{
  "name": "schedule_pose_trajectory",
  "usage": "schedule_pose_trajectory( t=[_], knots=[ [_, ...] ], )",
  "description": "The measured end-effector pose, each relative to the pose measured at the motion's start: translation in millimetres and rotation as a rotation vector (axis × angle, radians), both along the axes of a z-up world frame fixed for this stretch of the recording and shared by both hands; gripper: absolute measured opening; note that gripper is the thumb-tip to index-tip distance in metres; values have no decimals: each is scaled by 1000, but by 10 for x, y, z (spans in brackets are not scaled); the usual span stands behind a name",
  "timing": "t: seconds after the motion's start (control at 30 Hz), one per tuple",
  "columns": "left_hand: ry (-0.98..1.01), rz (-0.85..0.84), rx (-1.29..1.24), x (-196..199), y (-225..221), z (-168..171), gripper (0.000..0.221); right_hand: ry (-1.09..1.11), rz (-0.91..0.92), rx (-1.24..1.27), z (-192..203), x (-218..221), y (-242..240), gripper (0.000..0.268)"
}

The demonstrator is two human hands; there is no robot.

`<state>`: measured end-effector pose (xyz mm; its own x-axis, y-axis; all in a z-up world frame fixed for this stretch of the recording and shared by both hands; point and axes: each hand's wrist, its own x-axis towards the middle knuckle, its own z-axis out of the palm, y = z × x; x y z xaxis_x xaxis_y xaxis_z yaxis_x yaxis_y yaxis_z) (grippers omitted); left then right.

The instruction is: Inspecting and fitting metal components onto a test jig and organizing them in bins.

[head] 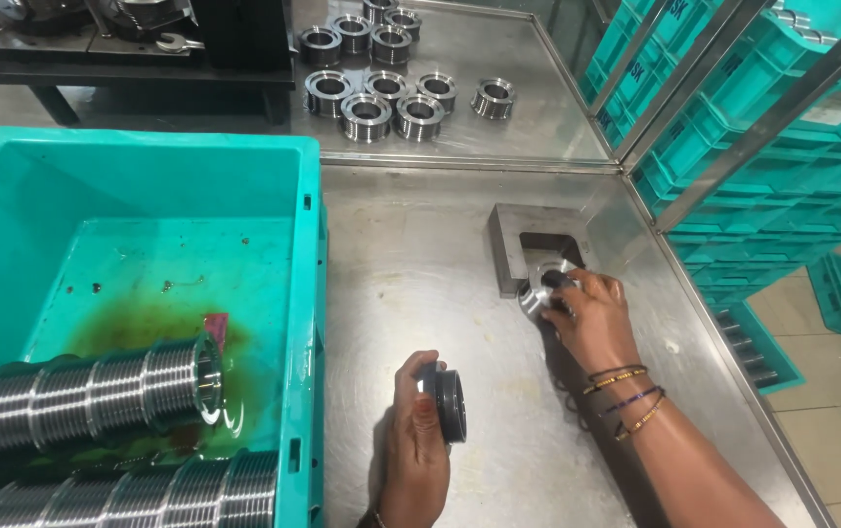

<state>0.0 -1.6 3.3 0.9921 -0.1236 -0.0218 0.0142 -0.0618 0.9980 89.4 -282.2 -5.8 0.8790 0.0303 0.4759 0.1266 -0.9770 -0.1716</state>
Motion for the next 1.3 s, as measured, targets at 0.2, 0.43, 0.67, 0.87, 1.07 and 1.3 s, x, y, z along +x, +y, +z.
schedule_pose_trajectory(
  t=[0.2, 0.43, 0.67, 0.87, 1.07, 1.3],
  knots=[
    [6, 7, 2, 9, -11, -62, 85, -51, -58, -7, -167, 218, -109, 25],
    [-26, 35, 10, 19, -1, -49, 87, -32, 17, -208, 12, 209, 100, 64],
    [-36, 62, 12, 56, -6, -177, 82, 400, -125, -144, 126, -224, 197, 25],
    [-7, 131, -217, 85, -211, -606, 83, 389, 139, 328, 266, -267, 134, 37],
    [100, 140, -306, 116, -396, -913, 87, 3, 354, 29, 496, 1302, 93, 35],
    [-105, 277, -314, 102, -1639, -3016, 52, 276, -145, -360, 7, 3349, -208, 47]
  ],
)
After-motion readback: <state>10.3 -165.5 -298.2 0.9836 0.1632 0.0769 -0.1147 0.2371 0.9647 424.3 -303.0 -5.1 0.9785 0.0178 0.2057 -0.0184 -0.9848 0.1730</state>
